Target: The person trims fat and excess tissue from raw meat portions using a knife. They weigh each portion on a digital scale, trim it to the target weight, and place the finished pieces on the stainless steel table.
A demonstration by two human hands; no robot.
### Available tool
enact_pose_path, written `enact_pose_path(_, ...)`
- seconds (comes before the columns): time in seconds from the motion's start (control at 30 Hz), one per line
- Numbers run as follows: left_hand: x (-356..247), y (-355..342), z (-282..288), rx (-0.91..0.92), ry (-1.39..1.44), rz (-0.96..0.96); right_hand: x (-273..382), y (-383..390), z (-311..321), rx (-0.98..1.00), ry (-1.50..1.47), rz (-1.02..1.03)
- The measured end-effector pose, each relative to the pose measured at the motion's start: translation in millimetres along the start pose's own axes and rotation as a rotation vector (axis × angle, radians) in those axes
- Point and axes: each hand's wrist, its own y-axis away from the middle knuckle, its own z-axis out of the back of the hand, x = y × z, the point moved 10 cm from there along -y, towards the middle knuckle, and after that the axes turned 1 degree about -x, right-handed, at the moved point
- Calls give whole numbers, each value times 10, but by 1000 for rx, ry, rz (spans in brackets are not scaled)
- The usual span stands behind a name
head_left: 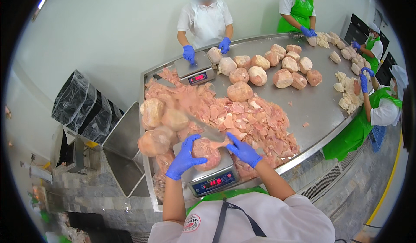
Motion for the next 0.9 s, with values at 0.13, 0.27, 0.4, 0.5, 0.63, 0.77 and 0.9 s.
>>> enact_pose_path(0.13,-87,-3,-12,-60,30,-5,-464,95,194,-112,-192,-245)
enact_pose_path(0.27,194,44,95,-232,116,69,-550,209,137,-59,-465,-279)
enact_pose_path(0.4,471,83,330,-455,253,90,-847,216,-32,-118,-752,-323)
enact_pose_path(0.5,326,229,460,-507,438,170,-575,278,112,-195,-631,-307)
enact_pose_path(0.63,368,344,623,-562,405,147,-654,270,208,-190,-374,-368)
enact_pose_path(0.77,286,426,637,-569,406,169,-665,251,327,-265,-214,-258)
enact_pose_path(0.9,216,460,606,-553,353,243,-606,237,396,-309,-146,-173)
